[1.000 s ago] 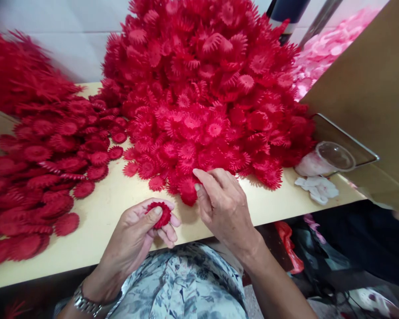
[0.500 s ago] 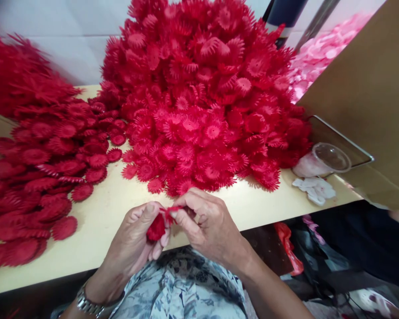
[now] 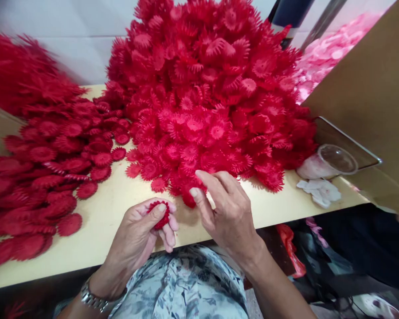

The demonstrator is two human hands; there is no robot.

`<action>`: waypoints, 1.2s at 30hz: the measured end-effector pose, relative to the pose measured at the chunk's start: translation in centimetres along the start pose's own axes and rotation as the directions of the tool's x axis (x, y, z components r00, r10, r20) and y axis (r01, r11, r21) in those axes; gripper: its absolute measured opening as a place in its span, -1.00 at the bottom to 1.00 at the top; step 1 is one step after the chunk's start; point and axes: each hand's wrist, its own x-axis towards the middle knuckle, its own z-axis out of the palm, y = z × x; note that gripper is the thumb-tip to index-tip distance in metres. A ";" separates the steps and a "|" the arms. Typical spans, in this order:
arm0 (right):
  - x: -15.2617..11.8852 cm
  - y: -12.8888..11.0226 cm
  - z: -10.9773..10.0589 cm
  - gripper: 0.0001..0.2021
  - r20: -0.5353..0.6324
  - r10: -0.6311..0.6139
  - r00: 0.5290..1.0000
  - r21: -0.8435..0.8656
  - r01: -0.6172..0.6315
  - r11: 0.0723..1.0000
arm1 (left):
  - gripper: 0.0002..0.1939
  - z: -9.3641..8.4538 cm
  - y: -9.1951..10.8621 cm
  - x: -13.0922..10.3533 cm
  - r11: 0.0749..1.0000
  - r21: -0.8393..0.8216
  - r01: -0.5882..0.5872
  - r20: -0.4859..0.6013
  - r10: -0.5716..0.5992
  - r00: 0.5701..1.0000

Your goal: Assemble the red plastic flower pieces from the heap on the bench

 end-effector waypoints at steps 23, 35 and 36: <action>0.2 0.3 -0.4 -0.90 -0.016 0.032 0.999 0.072 -0.031 0.997 | -0.70 -0.4 0.1 0.0 0.999 0.044 -0.002 0.032 0.001 0.999; -0.7 1.5 -1.3 -0.92 0.041 0.009 0.999 -0.044 -0.007 0.999 | -0.98 -0.8 0.5 -0.2 0.994 0.019 -0.110 -0.041 0.111 0.993; -1.0 1.5 -1.7 -0.93 0.078 0.007 0.997 -0.007 -0.006 1.000 | -0.97 -0.9 0.5 -0.2 0.992 0.029 -0.123 -0.052 0.124 0.991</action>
